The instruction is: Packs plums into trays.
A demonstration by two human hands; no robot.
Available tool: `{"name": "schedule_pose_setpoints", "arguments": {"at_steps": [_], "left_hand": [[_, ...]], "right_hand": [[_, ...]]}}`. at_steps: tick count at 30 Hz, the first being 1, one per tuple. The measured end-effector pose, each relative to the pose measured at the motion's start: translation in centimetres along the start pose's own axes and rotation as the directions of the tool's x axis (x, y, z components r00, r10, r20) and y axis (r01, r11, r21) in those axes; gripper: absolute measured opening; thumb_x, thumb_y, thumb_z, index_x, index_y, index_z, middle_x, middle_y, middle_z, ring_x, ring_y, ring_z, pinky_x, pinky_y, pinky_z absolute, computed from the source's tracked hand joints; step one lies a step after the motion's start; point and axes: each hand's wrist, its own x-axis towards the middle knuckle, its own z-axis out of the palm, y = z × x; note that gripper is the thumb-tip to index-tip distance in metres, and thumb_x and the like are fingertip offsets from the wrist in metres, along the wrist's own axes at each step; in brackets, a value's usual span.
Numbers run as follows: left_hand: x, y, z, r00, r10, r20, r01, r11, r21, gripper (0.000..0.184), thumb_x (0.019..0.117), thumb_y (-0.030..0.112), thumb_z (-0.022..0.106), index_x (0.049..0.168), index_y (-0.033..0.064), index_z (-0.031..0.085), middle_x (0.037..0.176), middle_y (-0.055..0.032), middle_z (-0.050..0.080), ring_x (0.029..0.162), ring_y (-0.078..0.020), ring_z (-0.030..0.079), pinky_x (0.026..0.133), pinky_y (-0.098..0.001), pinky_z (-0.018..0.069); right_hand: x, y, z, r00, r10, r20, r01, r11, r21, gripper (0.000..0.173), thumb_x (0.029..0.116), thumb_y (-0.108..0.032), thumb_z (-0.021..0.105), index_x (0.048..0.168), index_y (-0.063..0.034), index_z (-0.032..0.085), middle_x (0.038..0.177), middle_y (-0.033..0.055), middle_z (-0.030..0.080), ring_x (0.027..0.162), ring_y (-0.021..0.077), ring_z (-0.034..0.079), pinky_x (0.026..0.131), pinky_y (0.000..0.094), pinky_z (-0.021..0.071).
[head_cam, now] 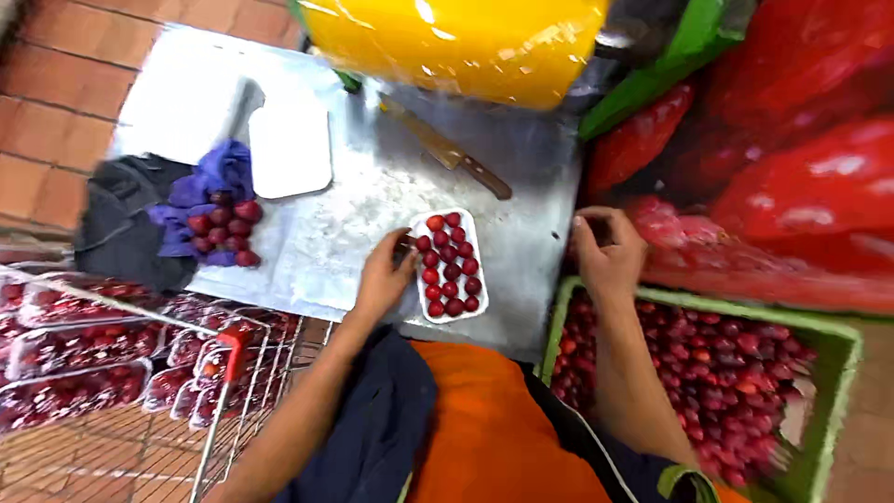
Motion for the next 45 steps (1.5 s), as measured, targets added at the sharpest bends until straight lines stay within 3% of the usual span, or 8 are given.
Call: {"name": "schedule_pose_setpoints", "arguments": {"at_steps": [4, 11, 17, 22, 28, 35, 40, 45], "left_hand": [[-0.2, -0.1, 0.7, 0.999, 0.036, 0.009, -0.036, 0.999, -0.003, 0.043, 0.1022, 0.02, 0.061, 0.142, 0.0044, 0.054, 0.128, -0.0148, 0.065, 0.109, -0.0215, 0.067, 0.095, -0.0417, 0.0573], [-0.5, 0.5, 0.1, 0.999, 0.026, 0.036, -0.027, 0.999, 0.031, 0.045, 0.103, 0.022, 0.06, 0.144, 0.0065, 0.051, 0.136, -0.0135, 0.062, 0.116, -0.0225, 0.065, 0.098, -0.0444, 0.0559], [-0.4, 1.2, 0.1, 1.0, 0.019, -0.01, -0.019, 0.998, 0.06, 0.046, 0.103, 0.021, 0.06, 0.145, 0.0069, 0.05, 0.141, -0.0149, 0.058, 0.121, -0.0248, 0.063, 0.098, -0.0471, 0.0551], [-0.7, 2.1, -0.4, 0.995, 0.071, -0.069, -0.066, 0.995, 0.074, 0.044, 0.1036, 0.021, 0.059, 0.145, 0.0078, 0.051, 0.141, -0.0127, 0.059, 0.122, -0.0226, 0.063, 0.1, -0.0454, 0.0544], [-2.8, 1.8, -0.9, 0.989, 0.083, -0.12, -0.08, 0.996, 0.027, 0.045, 0.1031, 0.021, 0.059, 0.145, 0.0075, 0.05, 0.14, -0.0129, 0.059, 0.123, -0.0229, 0.062, 0.101, -0.0446, 0.0545], [-3.3, 1.9, -1.3, 0.967, 0.136, -0.215, -0.157, 0.984, -0.081, 0.046, 0.0998, 0.012, 0.057, 0.141, -0.0069, 0.048, 0.134, -0.023, 0.059, 0.117, -0.0222, 0.063, 0.098, -0.0359, 0.0543], [-2.8, 3.3, -2.6, 0.764, 0.498, -0.411, -0.487, 0.862, 0.139, 0.039, 0.0993, 0.003, 0.056, 0.134, -0.0137, 0.049, 0.124, -0.0238, 0.062, 0.115, -0.0239, 0.062, 0.102, -0.0399, 0.0503], [-1.8, 3.8, -3.7, 0.578, 0.588, -0.567, -0.54, 0.796, 0.275, 0.048, 0.0997, 0.01, 0.061, 0.142, -0.0055, 0.044, 0.136, -0.0182, 0.055, 0.127, -0.0246, 0.054, 0.109, -0.0428, 0.045]], "right_hand": [[-8.6, 3.3, -2.4, 0.993, -0.098, -0.07, 0.093, 0.993, -0.071, 0.02, 0.0992, -0.016, 0.065, 0.109, -0.0021, 0.075, 0.097, 0.0099, 0.075, 0.084, 0.0143, 0.072, 0.076, 0.0346, 0.0617], [-20.1, 15.0, -1.5, 0.846, 0.482, -0.228, -0.53, 0.805, -0.265, 0.026, 0.095, -0.013, 0.067, 0.119, -0.0013, 0.07, 0.114, 0.02, 0.07, 0.103, 0.0336, 0.069, 0.09, 0.0549, 0.0571], [-17.1, 15.0, 2.2, 0.856, 0.516, 0.003, -0.469, 0.781, -0.412, 0.039, 0.0978, -0.015, 0.063, 0.136, -0.0057, 0.063, 0.141, 0.0203, 0.059, 0.13, 0.0384, 0.058, 0.104, 0.0576, 0.0513], [-15.5, 14.9, 2.6, 0.77, 0.625, 0.125, -0.455, 0.676, -0.579, 0.054, 0.0887, -0.004, 0.068, 0.142, -0.0076, 0.057, 0.152, 0.0183, 0.05, 0.126, 0.0414, 0.059, 0.092, 0.0601, 0.0557], [-14.2, 14.8, 2.0, 0.68, 0.717, 0.155, -0.479, 0.594, -0.647, 0.052, 0.0869, -0.014, 0.075, 0.137, -0.0062, 0.061, 0.148, 0.0242, 0.048, 0.115, 0.0461, 0.063, 0.082, 0.0631, 0.0578], [-14.2, 13.7, 2.1, 0.797, 0.591, 0.123, -0.522, 0.778, -0.351, 0.033, 0.0976, -0.03, 0.065, 0.124, -0.0122, 0.071, 0.127, 0.0154, 0.067, 0.116, 0.0339, 0.066, 0.095, 0.0585, 0.0554], [-13.1, 14.9, 3.9, 0.702, 0.677, 0.221, -0.679, 0.73, -0.079, 0.042, 0.0975, -0.047, 0.067, 0.121, -0.0132, 0.074, 0.115, 0.0125, 0.074, 0.112, 0.031, 0.069, 0.1, 0.0601, 0.0522], [-12.5, 12.4, 3.7, 0.663, 0.739, 0.121, -0.675, 0.659, -0.33, 0.037, 0.0965, -0.039, 0.069, 0.122, -0.0128, 0.073, 0.112, 0.0208, 0.073, 0.105, 0.0446, 0.069, 0.087, 0.0704, 0.0519]]}}
